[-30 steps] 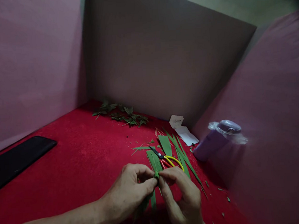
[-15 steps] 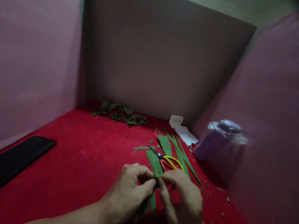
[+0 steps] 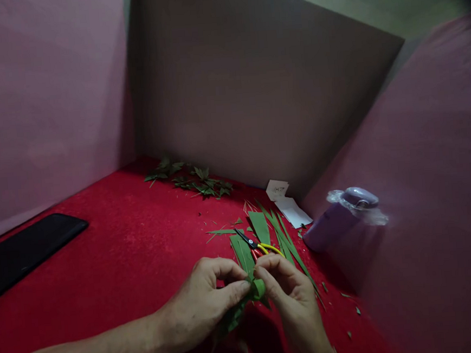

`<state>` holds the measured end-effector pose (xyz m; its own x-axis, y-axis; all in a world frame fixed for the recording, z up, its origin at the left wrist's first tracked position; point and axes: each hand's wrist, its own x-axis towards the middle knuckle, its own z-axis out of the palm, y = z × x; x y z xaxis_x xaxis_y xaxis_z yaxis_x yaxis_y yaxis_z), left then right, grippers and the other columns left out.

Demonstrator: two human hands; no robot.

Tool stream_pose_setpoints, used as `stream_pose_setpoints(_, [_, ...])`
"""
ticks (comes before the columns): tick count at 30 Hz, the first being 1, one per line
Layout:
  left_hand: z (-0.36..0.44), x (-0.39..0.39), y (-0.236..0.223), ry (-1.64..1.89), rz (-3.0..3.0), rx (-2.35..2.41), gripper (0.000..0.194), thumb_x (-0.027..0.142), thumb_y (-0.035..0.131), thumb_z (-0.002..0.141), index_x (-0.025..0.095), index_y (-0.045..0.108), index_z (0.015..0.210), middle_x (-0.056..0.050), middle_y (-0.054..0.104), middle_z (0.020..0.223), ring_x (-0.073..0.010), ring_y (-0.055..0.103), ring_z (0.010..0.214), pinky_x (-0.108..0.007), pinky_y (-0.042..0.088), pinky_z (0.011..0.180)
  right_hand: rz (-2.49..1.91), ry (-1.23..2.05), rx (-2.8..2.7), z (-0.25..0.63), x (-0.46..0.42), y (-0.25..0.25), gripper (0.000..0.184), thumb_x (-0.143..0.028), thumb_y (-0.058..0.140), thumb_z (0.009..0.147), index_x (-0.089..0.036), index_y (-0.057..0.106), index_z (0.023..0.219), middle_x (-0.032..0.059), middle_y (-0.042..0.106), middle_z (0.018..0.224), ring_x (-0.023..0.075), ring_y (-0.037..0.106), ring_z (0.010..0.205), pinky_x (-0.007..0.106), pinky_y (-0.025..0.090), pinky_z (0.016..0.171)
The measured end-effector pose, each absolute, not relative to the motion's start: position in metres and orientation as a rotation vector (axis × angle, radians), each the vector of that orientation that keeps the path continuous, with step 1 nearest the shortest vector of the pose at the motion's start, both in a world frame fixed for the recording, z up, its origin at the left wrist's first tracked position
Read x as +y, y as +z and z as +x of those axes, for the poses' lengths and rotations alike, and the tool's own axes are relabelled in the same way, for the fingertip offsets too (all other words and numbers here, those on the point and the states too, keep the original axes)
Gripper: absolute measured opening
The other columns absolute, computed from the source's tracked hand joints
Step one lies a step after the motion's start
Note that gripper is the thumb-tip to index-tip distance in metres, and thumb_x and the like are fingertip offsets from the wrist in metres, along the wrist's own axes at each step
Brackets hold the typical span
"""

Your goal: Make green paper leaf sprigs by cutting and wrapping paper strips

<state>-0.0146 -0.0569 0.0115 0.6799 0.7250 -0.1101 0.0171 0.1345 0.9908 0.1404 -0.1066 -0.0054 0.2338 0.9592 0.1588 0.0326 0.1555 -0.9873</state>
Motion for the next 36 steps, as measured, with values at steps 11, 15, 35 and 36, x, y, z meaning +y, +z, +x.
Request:
stream_pose_setpoints(11, [-0.0138, -0.0552, 0.0088, 0.583, 1.392, 0.730, 0.025, 0.036, 0.059, 0.075, 0.011, 0.064, 0.075, 0.003, 0.049, 0.055, -0.0087, 0.042, 0.049, -0.022, 0.033, 0.048, -1.179, 1.026, -1.034, 0.1420, -0.1025, -0.0082, 0.021, -0.033, 0.069, 0.073, -0.015, 0.059, 0.069, -0.0025, 0.049, 0.061, 0.0090, 0.042, 0.055, 0.021, 0.037, 0.051])
stream_pose_setpoints(15, [-0.0138, -0.0544, 0.0084, 0.620, 1.470, 0.734, 0.024, 0.034, 0.059, 0.075, 0.012, 0.067, 0.076, 0.000, 0.054, 0.064, -0.0106, 0.046, 0.057, -0.023, 0.037, 0.054, -1.167, 1.046, -1.033, 0.1423, -0.1032, -0.0085, 0.020, -0.032, 0.069, 0.073, -0.015, 0.059, 0.068, -0.0029, 0.048, 0.060, 0.0088, 0.041, 0.054, 0.020, 0.036, 0.051])
stream_pose_setpoints(35, [-0.0138, -0.0551, 0.0110, 0.612, 1.574, 0.783, 0.021, 0.028, 0.055, 0.075, 0.013, 0.066, 0.065, -0.001, 0.055, 0.062, -0.0133, 0.049, 0.063, -0.023, 0.039, 0.058, -1.125, 1.086, -1.105, 0.1449, -0.1017, -0.0074, 0.015, -0.025, 0.068, 0.074, -0.016, 0.060, 0.065, -0.0014, 0.053, 0.066, 0.0103, 0.046, 0.061, 0.021, 0.038, 0.057])
stream_pose_setpoints(36, [-0.0137, -0.0553, 0.0103, 0.611, 1.567, 0.785, 0.020, 0.028, 0.055, 0.075, 0.013, 0.065, 0.065, -0.001, 0.055, 0.061, -0.0133, 0.049, 0.063, -0.023, 0.039, 0.057, -1.123, 1.093, -1.107, 0.1454, -0.1013, -0.0081, 0.015, -0.025, 0.068, 0.074, -0.016, 0.061, 0.066, -0.0016, 0.053, 0.066, 0.0100, 0.046, 0.061, 0.021, 0.038, 0.057])
